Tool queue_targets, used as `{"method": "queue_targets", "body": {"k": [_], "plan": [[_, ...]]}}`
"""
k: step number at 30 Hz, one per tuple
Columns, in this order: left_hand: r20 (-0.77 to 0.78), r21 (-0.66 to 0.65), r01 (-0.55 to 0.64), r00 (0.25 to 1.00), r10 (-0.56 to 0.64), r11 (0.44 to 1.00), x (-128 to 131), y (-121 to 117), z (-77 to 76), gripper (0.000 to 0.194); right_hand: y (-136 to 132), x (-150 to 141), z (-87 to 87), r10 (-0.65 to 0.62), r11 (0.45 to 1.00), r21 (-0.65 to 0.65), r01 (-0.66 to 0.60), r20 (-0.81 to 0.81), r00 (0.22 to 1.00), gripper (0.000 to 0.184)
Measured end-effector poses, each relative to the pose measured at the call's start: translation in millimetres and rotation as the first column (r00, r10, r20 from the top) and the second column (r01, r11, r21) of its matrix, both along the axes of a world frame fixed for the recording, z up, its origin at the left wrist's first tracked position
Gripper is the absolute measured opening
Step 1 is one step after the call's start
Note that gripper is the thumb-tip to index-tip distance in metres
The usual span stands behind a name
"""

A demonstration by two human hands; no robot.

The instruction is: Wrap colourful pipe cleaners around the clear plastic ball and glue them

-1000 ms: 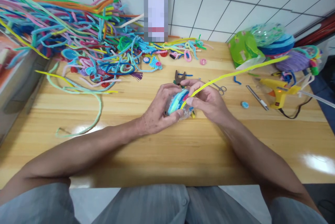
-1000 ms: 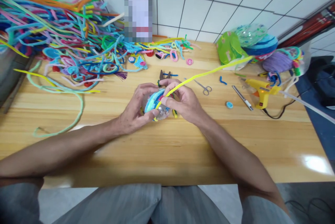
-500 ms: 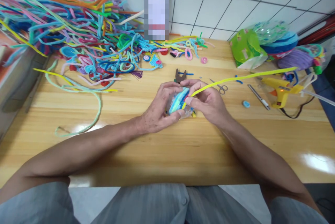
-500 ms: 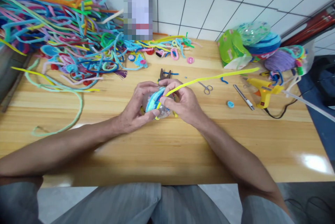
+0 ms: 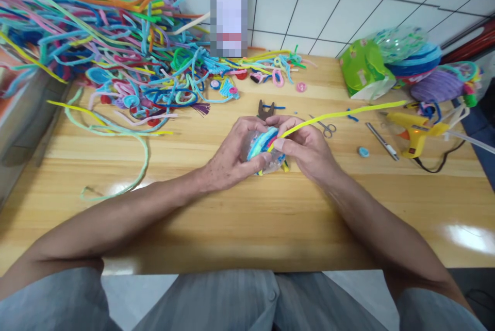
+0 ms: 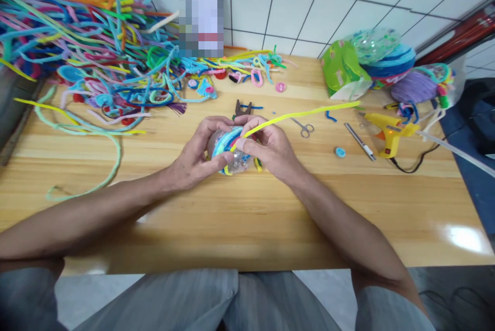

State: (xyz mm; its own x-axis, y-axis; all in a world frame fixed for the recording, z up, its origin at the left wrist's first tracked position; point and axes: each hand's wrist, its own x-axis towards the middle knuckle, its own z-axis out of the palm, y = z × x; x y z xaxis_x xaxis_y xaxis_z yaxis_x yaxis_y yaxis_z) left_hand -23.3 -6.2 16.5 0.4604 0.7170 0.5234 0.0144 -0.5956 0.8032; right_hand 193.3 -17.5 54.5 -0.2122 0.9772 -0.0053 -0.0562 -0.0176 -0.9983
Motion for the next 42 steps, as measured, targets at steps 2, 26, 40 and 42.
{"method": "queue_targets", "body": {"k": [2,26,40,42], "plan": [[-0.001,0.013,-0.011,1.0,0.011,1.0,-0.2,-1.1,-0.8,0.043,0.0,-0.4,-0.1,-0.003,1.0,-0.014,0.003,-0.003,1.0,0.03],[0.013,0.017,0.023,1.0,-0.023,1.0,-0.1,-0.9,-8.0,0.039,-9.6,-4.4,-14.9,-0.026,0.985,0.171,0.014,0.073,0.997,0.043],[0.075,-0.076,0.024,0.997,-0.018,0.997,3.5,0.1,-10.5,0.038,-16.6,-10.5,-23.5,-0.031,0.892,0.433,-0.132,0.35,0.936,0.064],[0.076,-0.079,0.03,0.997,-0.024,0.996,3.0,-0.2,-11.9,0.04,-17.4,-11.1,-23.4,-0.04,0.892,0.433,-0.131,0.363,0.931,0.065]]}}
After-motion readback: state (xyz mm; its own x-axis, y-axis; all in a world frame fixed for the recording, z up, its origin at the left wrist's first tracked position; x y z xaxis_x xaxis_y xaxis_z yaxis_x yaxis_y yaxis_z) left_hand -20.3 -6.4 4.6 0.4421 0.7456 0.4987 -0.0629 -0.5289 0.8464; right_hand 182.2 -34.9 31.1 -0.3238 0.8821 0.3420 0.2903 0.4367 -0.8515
